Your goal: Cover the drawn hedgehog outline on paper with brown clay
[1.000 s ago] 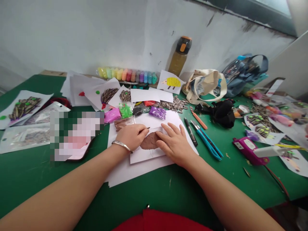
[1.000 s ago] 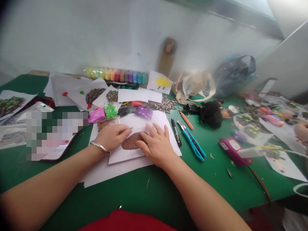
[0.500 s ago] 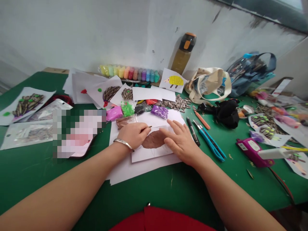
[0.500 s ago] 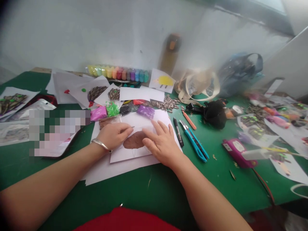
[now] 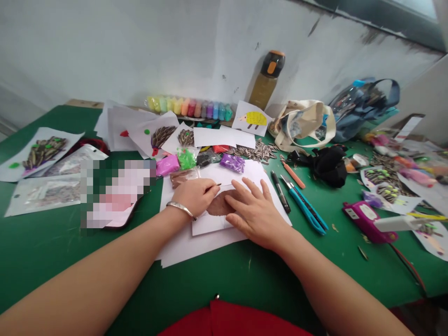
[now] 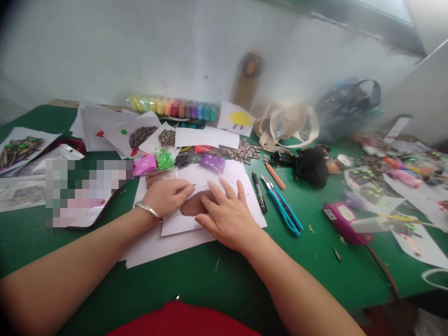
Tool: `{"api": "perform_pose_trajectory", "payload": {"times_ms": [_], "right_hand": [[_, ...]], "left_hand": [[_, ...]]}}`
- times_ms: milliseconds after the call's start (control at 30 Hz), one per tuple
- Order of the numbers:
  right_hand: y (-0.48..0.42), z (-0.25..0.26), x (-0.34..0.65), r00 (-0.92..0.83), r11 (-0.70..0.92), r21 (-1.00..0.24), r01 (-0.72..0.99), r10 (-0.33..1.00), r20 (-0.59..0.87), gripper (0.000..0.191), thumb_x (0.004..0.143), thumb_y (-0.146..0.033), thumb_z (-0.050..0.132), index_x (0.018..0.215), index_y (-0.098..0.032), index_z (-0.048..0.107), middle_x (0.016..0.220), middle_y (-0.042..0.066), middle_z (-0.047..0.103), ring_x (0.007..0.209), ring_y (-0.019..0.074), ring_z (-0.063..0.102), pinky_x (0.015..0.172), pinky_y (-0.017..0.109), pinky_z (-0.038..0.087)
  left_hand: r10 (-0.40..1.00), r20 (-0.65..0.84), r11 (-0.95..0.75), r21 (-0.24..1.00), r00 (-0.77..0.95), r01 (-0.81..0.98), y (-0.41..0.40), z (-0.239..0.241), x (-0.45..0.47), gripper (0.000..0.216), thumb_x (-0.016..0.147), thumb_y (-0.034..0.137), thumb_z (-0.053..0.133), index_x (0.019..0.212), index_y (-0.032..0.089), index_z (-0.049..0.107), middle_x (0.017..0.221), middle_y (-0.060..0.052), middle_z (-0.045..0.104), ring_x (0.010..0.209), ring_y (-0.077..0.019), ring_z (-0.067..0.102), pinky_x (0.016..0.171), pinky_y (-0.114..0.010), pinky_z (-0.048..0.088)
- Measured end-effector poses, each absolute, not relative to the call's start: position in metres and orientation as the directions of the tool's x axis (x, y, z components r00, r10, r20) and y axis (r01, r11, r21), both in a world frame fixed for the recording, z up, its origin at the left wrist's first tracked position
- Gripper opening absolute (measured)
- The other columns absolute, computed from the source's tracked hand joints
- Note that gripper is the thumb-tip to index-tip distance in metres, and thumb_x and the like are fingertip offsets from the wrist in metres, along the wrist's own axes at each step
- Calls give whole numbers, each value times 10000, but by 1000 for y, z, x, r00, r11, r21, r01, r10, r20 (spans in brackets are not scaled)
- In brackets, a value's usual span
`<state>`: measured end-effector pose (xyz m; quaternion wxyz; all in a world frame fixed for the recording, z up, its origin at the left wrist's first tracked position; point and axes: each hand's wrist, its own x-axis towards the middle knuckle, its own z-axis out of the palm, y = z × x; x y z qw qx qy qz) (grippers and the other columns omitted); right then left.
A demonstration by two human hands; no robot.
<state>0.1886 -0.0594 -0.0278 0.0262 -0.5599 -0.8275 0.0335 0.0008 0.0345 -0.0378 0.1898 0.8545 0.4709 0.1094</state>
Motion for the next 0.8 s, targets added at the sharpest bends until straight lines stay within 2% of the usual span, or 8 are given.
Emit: {"api": "perform_pose_trajectory", "payload": {"times_ms": [133,333,533,800], "right_hand": [[-66,-26,186,-425,425,-81,902,905,19,534,965,-571,262,1357,-304,505,1561,50,287,1433,343,177,1121,659,39],[-69,-24,187,-439,440,-97,893,898,26,497,965,-566,281,1294,-318,557,1558,39,293,1429,346,187,1117,662,52],[-67,-20,182,-473,471,-141,871,881,22,459,972,-536,304,1184,-286,626,1468,20,442,1419,327,216,1134,642,28],[-65,-24,183,-427,425,-121,897,904,14,461,978,-527,277,1248,-328,592,1528,55,350,1415,351,231,1106,673,90]], "left_hand": [[842,7,-489,432,539,758,35,-39,1,381,919,402,386,639,206,554,713,-7,651,687,-179,561,597,-310,295],[844,-3,-481,437,536,760,36,-41,3,378,920,411,387,652,208,560,719,-9,649,697,-184,560,596,-308,295],[843,4,-486,437,539,757,35,-40,2,374,918,398,386,650,205,561,716,-13,648,688,-181,555,599,-310,296],[848,10,-484,421,530,767,34,-41,2,375,919,406,387,647,210,554,710,-8,644,691,-184,556,591,-314,286]]}}
